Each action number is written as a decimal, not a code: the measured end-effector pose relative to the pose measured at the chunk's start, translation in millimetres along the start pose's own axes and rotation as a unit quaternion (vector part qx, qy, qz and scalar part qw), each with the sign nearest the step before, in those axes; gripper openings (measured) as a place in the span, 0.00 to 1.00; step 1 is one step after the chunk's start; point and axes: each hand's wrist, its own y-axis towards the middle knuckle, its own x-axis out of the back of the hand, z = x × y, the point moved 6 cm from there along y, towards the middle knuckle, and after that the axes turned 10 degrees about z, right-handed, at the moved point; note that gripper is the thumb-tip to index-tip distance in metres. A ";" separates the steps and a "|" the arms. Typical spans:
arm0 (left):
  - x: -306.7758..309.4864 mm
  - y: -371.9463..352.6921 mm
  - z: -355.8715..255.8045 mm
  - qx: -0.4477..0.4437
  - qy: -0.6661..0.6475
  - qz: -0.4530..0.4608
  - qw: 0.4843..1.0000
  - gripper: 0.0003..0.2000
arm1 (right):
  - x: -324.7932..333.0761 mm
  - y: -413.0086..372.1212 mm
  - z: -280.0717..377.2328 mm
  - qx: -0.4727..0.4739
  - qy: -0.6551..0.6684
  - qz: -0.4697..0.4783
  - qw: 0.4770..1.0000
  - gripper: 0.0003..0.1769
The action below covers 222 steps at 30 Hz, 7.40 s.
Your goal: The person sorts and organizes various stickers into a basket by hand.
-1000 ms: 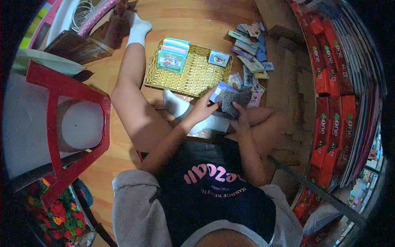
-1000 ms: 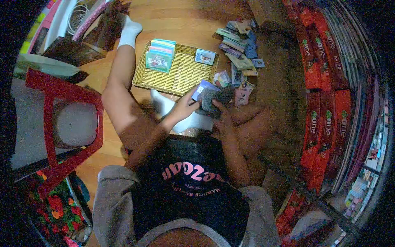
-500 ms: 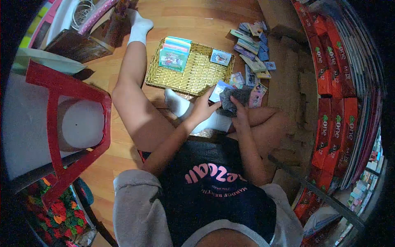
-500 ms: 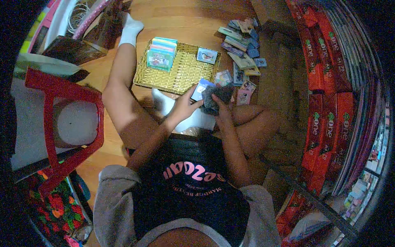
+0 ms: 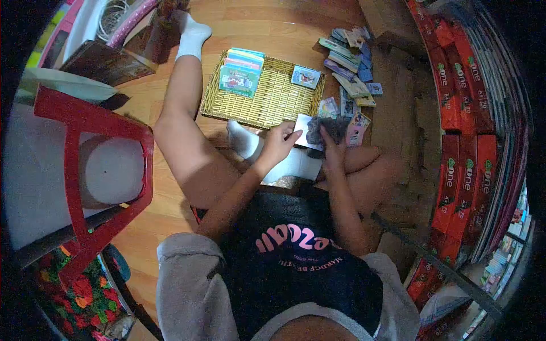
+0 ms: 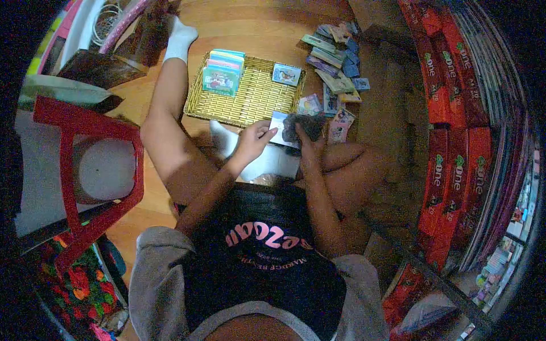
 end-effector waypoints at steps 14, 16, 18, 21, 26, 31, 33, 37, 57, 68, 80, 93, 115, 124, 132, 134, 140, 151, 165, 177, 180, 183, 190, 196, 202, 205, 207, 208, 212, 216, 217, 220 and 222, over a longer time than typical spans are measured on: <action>-8.3 3.7 17.0 0.060 -0.104 0.028 0.992 0.16 | 3.0 -4.5 4.3 -0.051 0.088 -0.068 0.992 0.33; -8.5 4.0 18.6 0.058 -0.106 0.028 0.992 0.16 | 1.4 -4.7 4.0 -0.062 0.100 -0.070 0.991 0.33; -9.4 3.9 17.7 0.056 -0.106 0.028 0.992 0.15 | -2.1 -7.5 9.1 -0.059 0.093 -0.087 0.990 0.31; -6.8 2.8 10.4 0.017 -0.130 -0.001 0.991 0.11 | -20.3 -14.1 24.3 -0.062 0.175 -0.041 0.982 0.29; 31.4 5.5 -16.4 -0.047 0.084 -0.065 0.993 0.10 | -23.1 -17.4 40.3 -0.086 0.229 -0.089 0.965 0.23; 96.4 39.2 -44.9 -0.028 0.265 -0.129 0.955 0.15 | -8.6 -7.3 17.2 -0.094 0.225 -0.098 0.965 0.21; 110.9 50.8 -67.2 -0.038 0.254 -0.138 0.957 0.15 | -10.1 -5.6 13.1 -0.100 0.225 -0.074 0.966 0.25; 116.5 79.5 -63.3 -0.046 0.299 -0.137 0.943 0.14 | -15.4 -5.1 13.6 -0.145 0.287 -0.051 0.945 0.24; 80.7 116.8 -19.4 -0.003 0.394 -0.181 0.901 0.25 | 5.8 14.3 -20.1 -0.082 0.219 -0.062 0.970 0.38; 95.8 109.3 -38.7 0.016 0.344 -0.151 0.927 0.16 | -1.9 9.4 -4.1 -0.095 0.223 -0.065 0.968 0.37; 231.9 27.2 16.7 -0.008 0.383 -0.248 0.890 0.17 | -0.3 14.2 -22.4 -0.098 0.199 -0.051 0.974 0.31; 162.9 36.6 -6.8 0.087 0.492 -0.252 0.829 0.34 | -0.3 14.1 -19.9 -0.076 0.187 -0.055 0.978 0.24; 140.1 44.5 21.5 0.211 0.481 -0.226 0.821 0.57 | -7.4 9.5 -7.4 -0.075 0.171 -0.050 0.981 0.29; 135.5 46.3 11.2 0.127 0.511 -0.266 0.808 0.55 | 5.4 15.3 -25.8 -0.065 0.142 -0.049 0.987 0.26; 130.8 45.4 7.1 0.105 0.509 -0.244 0.819 0.53 | -4.6 10.4 -10.4 -0.077 0.154 -0.047 0.984 0.27; 131.0 45.6 12.3 0.100 0.510 -0.245 0.819 0.54 | -5.8 9.4 -9.7 -0.083 0.147 -0.056 0.984 0.27; 132.5 47.6 17.8 0.119 0.522 -0.241 0.810 0.54 | -9.9 6.8 -3.8 -0.113 0.175 -0.026 0.978 0.32; 135.1 45.2 17.9 0.138 0.529 -0.235 0.804 0.54 | -7.0 10.2 -1.4 -0.061 0.142 -0.049 0.987 0.38; 126.5 45.1 3.8 0.064 0.532 -0.240 0.809 0.48 | -8.5 6.5 -7.7 -0.133 0.169 -0.055 0.975 0.39; 30.9 127.1 -26.5 -0.069 0.397 -0.143 0.904 0.32 | -9.8 5.2 -6.0 -0.121 0.196 -0.065 0.971 0.30; 8.3 141.6 -13.6 -0.074 0.398 -0.188 0.895 0.42 | -1.8 3.8 -8.7 -0.137 0.160 -0.114 0.971 0.30; -7.1 141.9 -19.0 -0.096 0.415 -0.223 0.877 0.50 | -2.1 5.2 8.0 -0.085 0.137 -0.086 0.983 0.35; -3.0 147.3 -14.0 -0.057 0.433 -0.246 0.866 0.41 | -22.9 -0.9 8.0 -0.181 0.267 -0.049 0.945 0.24; 2.2 142.4 -28.4 -0.080 0.341 -0.208 0.913 0.18 | -20.4 0.8 8.9 -0.202 0.316 -0.052 0.926 0.37; -31.8 141.4 -73.8 0.022 0.043 -0.005 0.999 0.17 | 3.4 8.7 17.9 -0.050 0.107 -0.122 0.985 0.35; -38.6 119.7 -43.2 -0.007 0.119 0.100 0.988 0.22 | -8.2 6.2 38.4 0.042 -0.042 -0.035 0.998 0.33; -40.6 84.1 -26.7 0.079 -0.025 0.129 0.988 0.23 | -26.4 -0.8 62.5 0.131 -0.190 0.050 0.972 0.31; -45.4 63.8 -16.2 0.164 -0.167 0.153 0.960 0.25 | -36.3 -4.0 70.3 0.174 -0.262 0.093 0.945 0.29; 5.0 21.3 0.3 0.217 -0.297 0.128 0.921 0.27 | -40.9 9.8 55.1 0.005 -0.089 0.247 0.965 0.22; 40.5 -7.1 49.1 0.190 -0.493 0.048 0.848 0.24 | -11.2 70.3 115.5 0.164 -0.390 0.067 0.903 0.24; 47.1 -9.8 53.8 0.170 -0.529 0.023 0.831 0.24 | -4.8 87.5 116.5 0.149 -0.487 0.021 0.861 0.26; 59.4 0.6 87.1 0.178 -0.482 -0.026 0.857 0.24 | 10.5 125.6 98.6 0.105 -0.636 -0.032 0.764 0.32; 60.0 10.3 99.7 0.182 -0.457 -0.018 0.870 0.23 | 25.0 148.3 77.3 0.042 -0.654 0.011 0.755 0.37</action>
